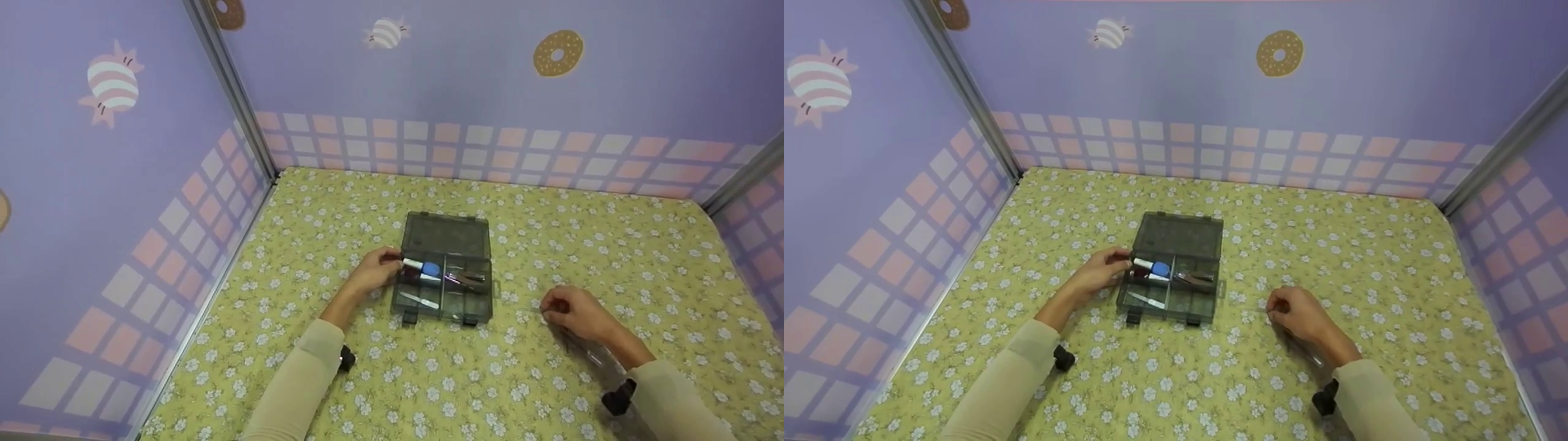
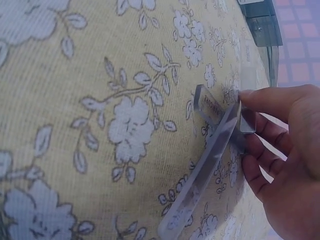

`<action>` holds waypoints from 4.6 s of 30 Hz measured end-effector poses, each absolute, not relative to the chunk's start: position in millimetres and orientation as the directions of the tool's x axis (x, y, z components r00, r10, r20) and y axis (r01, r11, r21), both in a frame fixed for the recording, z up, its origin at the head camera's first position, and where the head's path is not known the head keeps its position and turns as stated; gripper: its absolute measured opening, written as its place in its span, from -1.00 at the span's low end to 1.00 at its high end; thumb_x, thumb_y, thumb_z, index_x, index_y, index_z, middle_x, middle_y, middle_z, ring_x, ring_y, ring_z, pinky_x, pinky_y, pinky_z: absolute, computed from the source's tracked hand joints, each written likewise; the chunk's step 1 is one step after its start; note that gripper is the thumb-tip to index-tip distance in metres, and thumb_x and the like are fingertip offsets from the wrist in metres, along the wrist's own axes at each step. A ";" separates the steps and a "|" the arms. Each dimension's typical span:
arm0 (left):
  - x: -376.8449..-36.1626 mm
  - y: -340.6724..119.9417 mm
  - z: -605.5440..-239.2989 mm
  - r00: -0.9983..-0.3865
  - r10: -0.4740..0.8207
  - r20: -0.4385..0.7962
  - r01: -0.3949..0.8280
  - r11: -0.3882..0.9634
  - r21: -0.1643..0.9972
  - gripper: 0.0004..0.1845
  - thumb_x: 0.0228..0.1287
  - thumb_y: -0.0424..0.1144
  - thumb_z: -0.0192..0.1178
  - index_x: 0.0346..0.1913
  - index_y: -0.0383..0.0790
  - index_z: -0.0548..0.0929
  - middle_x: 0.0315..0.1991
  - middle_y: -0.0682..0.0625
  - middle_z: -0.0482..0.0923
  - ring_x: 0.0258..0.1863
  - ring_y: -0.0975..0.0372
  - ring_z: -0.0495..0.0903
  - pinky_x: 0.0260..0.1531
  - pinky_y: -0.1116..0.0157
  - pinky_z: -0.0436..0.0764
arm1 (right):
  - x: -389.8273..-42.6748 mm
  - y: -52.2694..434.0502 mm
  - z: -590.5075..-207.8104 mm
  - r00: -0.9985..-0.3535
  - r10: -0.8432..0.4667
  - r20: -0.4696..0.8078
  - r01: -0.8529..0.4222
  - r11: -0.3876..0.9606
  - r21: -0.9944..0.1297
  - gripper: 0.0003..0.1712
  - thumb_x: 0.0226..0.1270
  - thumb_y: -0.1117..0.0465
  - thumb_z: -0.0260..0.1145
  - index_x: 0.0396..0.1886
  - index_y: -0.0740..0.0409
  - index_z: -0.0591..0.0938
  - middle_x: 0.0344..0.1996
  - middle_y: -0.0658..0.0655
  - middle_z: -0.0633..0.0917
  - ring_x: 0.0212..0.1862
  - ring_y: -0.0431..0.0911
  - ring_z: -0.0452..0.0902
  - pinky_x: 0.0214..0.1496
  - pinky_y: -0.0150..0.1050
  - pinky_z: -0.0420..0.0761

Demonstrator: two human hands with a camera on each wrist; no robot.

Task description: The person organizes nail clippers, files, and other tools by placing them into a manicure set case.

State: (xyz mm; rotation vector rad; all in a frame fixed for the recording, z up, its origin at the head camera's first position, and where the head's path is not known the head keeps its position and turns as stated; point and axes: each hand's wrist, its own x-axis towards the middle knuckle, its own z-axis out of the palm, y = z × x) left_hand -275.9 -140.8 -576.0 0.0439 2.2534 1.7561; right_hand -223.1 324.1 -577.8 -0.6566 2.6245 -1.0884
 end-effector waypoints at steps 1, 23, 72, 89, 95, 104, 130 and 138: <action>-275.9 -140.4 -575.8 -0.958 0.197 -0.208 -0.154 0.259 0.954 -0.56 0.63 -0.27 0.15 0.44 -0.32 0.51 0.19 -0.17 0.62 0.10 0.10 0.62 0.05 0.15 0.62 | -222.9 324.1 -577.5 -0.877 -0.480 -0.034 -0.319 0.632 -0.706 -0.92 0.49 0.39 0.39 -0.15 0.14 0.74 -0.28 0.06 0.71 -0.33 -0.13 0.58 -0.32 -0.26 0.60; -276.8 -137.6 -575.6 -0.957 0.165 -0.240 -0.196 0.244 0.950 -0.56 0.61 -0.26 0.17 0.43 -0.30 0.51 0.21 -0.16 0.60 0.18 0.06 0.60 0.18 0.08 0.59 | -236.9 294.5 -553.5 -0.925 -0.380 0.025 -0.261 0.584 -0.769 -0.88 0.55 0.29 0.38 -0.06 0.24 0.75 -0.23 0.12 0.74 -0.22 0.08 0.67 -0.24 -0.25 0.66; -280.4 -136.8 -577.3 -0.962 0.178 -0.205 -0.153 0.270 0.951 -0.58 0.60 -0.30 0.16 0.40 -0.33 0.54 0.22 -0.19 0.61 0.21 0.04 0.60 0.16 0.12 0.61 | -240.8 194.9 -559.3 -0.831 -0.537 0.143 -0.457 0.515 -0.726 -0.92 0.46 0.34 0.44 -0.24 0.07 0.76 -0.36 -0.05 0.70 -0.35 -0.16 0.58 -0.30 -0.24 0.62; -277.5 -138.3 -574.4 -0.957 0.175 -0.231 -0.182 0.257 0.949 -0.59 0.61 -0.28 0.16 0.40 -0.32 0.53 0.18 -0.16 0.62 0.13 0.09 0.62 0.07 0.17 0.64 | -239.5 210.3 -549.2 -0.845 -0.518 0.131 -0.418 0.489 -0.766 -0.84 0.49 0.27 0.45 -0.04 0.23 0.76 -0.18 0.05 0.74 -0.17 -0.07 0.67 -0.15 -0.18 0.68; -277.6 -137.9 -573.5 -0.953 0.186 -0.240 -0.197 0.223 0.955 -0.55 0.62 -0.29 0.14 0.44 -0.34 0.49 0.23 -0.20 0.58 0.14 0.06 0.60 0.00 0.16 0.63 | -241.1 239.4 -535.8 -0.848 -0.521 0.101 -0.406 0.514 -0.756 -0.84 0.49 0.30 0.43 -0.02 0.25 0.75 -0.16 0.07 0.75 -0.15 -0.05 0.68 -0.12 -0.19 0.68; -277.9 -138.8 -573.0 -0.952 0.199 -0.234 -0.192 0.209 0.959 -0.56 0.61 -0.31 0.14 0.43 -0.36 0.48 0.15 -0.20 0.61 -0.10 0.16 0.57 -0.17 0.23 0.59 | -238.2 289.8 -539.5 -0.871 -0.487 0.070 -0.392 0.601 -0.697 -0.87 0.50 0.34 0.41 -0.03 0.25 0.74 -0.16 0.06 0.72 -0.15 -0.05 0.65 -0.13 -0.17 0.67; -276.9 -141.7 -575.2 -0.953 0.214 -0.215 -0.155 0.266 0.951 -0.56 0.64 -0.26 0.13 0.45 -0.31 0.49 0.28 -0.19 0.57 0.26 0.03 0.58 0.11 0.09 0.61 | -210.2 356.7 -563.4 -0.842 -0.537 -0.049 -0.351 0.616 -0.705 -0.77 0.48 0.37 0.41 0.07 0.20 0.73 -0.01 0.18 0.71 -0.03 0.09 0.69 -0.11 -0.25 0.68; -277.0 -140.7 -576.7 -0.955 0.208 -0.212 -0.159 0.247 0.956 -0.56 0.63 -0.28 0.14 0.45 -0.31 0.50 0.23 -0.20 0.60 0.17 0.05 0.62 0.03 0.13 0.63 | -208.1 360.3 -568.7 -0.804 -0.595 0.010 -0.467 0.619 -0.631 -0.69 0.39 0.50 0.41 0.07 0.18 0.71 -0.02 0.14 0.62 -0.18 0.00 0.51 -0.23 -0.26 0.52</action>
